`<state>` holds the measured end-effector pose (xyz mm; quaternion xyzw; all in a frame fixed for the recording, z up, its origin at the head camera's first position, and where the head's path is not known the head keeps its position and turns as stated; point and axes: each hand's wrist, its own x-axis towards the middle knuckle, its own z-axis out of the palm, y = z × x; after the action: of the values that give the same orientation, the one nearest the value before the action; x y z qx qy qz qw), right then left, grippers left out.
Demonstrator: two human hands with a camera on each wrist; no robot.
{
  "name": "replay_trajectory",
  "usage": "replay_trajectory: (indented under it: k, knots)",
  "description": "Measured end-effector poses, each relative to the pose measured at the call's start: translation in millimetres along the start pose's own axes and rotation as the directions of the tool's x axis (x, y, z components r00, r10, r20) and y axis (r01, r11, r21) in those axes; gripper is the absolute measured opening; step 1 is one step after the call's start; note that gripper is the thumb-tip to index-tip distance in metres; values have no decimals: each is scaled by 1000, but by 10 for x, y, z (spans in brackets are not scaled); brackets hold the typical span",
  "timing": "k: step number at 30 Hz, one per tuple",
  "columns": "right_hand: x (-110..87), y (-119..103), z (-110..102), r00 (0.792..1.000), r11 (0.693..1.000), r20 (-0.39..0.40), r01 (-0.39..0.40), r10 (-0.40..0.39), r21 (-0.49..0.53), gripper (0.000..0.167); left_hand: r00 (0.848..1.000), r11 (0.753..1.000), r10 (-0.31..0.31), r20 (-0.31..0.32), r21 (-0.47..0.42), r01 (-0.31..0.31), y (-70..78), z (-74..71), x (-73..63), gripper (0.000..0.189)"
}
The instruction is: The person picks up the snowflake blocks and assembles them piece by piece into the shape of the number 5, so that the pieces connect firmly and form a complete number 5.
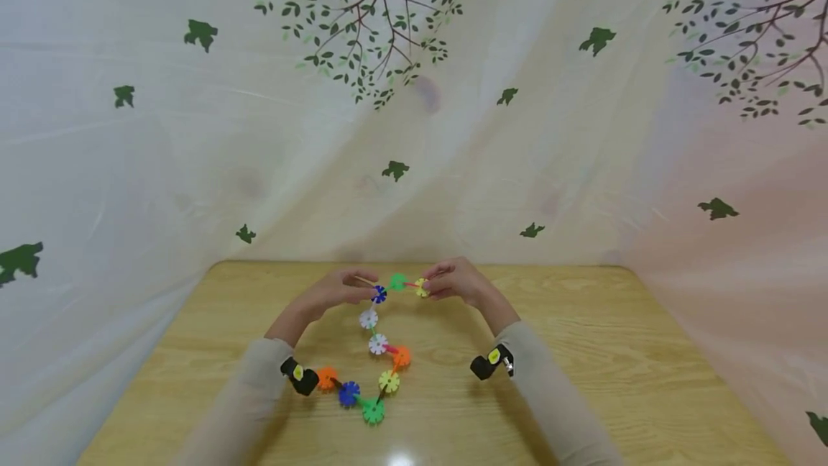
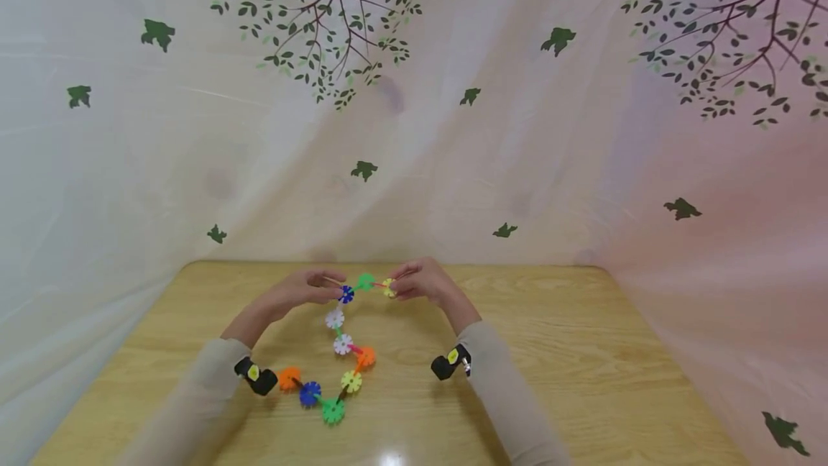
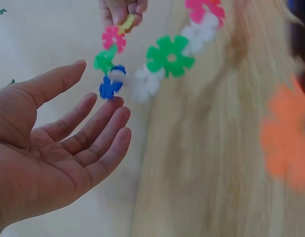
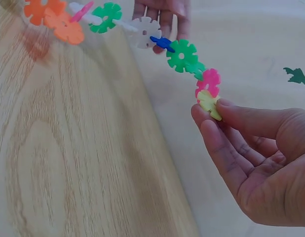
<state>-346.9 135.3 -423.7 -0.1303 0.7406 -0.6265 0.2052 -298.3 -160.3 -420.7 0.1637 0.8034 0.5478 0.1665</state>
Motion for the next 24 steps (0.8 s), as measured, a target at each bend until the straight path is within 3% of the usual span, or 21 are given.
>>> replay_trajectory:
  k: [4, 8, 11, 17, 24]
  knots:
    - [24, 33, -49, 1000, 1000, -13, -3, 3, 7, 31, 998, 997, -24, 61, 69, 20, -63, -120, -118, 46]
    - [29, 36, -89, 1000, 1000, -16, 9, -9, 9, 33, 986, 990, -83, 147, 128, 64, -106, -186, -247, 43]
    - [34, 26, -110, 1000, 1000, -18, 7, -6, 14, 33, 966, 981, -134, 221, 165, 99, -129, -193, -326, 37]
    - [58, 31, -150, 1000, 1000, -24, 0, 0, 20, 30, 912, 967, -224, 344, 198, 162, -195, -156, -390, 29]
    - [41, 42, -189, 999, 1000, -34, 0, 0, 1, 27, 888, 967, -246, 390, 161, 197, -232, -111, -424, 25]
